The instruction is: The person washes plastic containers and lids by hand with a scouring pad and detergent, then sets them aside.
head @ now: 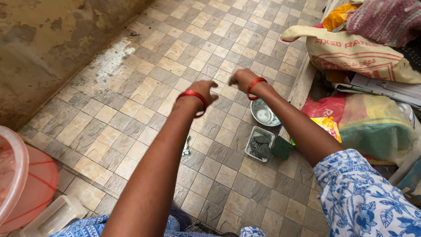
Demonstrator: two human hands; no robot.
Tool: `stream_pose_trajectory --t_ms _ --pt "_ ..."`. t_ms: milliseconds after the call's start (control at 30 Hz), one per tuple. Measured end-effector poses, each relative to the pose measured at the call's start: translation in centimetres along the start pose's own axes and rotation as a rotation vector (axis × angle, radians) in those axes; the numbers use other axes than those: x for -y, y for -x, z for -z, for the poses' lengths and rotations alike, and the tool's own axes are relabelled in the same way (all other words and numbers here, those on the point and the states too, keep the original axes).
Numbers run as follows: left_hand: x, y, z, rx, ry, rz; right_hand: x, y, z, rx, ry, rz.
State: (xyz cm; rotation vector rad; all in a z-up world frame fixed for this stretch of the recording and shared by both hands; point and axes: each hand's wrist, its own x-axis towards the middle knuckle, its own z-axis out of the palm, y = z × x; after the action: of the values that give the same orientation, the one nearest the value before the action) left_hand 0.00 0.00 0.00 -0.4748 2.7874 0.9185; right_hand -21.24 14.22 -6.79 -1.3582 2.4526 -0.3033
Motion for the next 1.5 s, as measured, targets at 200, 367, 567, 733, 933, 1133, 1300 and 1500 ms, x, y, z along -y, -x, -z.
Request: stream_pose_trajectory --t_ms 200,367,567,733,933,1133,1300,1500 --pt "5.3 4.2 -5.5 0.066 -0.125 0.055 -14.0 5.0 -13.4 0.021 0.076 -0.295" --pt "16.4 10.0 -2.0 -0.065 -0.067 0.342 -14.3 6.1 -20.6 0.061 0.144 -0.562" --pt "26.0 16.5 -1.2 -0.218 -0.112 0.759 -5.4 6.7 -17.6 -0.165 0.269 -0.496" --pt "29.8 17.7 1.5 -0.172 -0.103 0.858 10.8 3.8 -19.7 -0.408 -0.437 0.078" --pt "29.5 17.3 8.8 -0.385 -0.075 0.761 30.3 -1.6 -28.4 0.383 -1.801 -0.524" --pt "35.1 20.1 6.5 -0.431 0.027 0.847 39.9 -2.4 -32.5 0.079 -1.132 -0.1" --pt "38.1 18.5 -1.4 -0.341 0.091 0.881 39.1 -1.3 -33.7 -0.065 -0.079 0.391" --pt "38.0 16.4 -6.0 -0.269 0.215 0.863 37.8 -0.4 -33.6 0.008 0.049 0.498"
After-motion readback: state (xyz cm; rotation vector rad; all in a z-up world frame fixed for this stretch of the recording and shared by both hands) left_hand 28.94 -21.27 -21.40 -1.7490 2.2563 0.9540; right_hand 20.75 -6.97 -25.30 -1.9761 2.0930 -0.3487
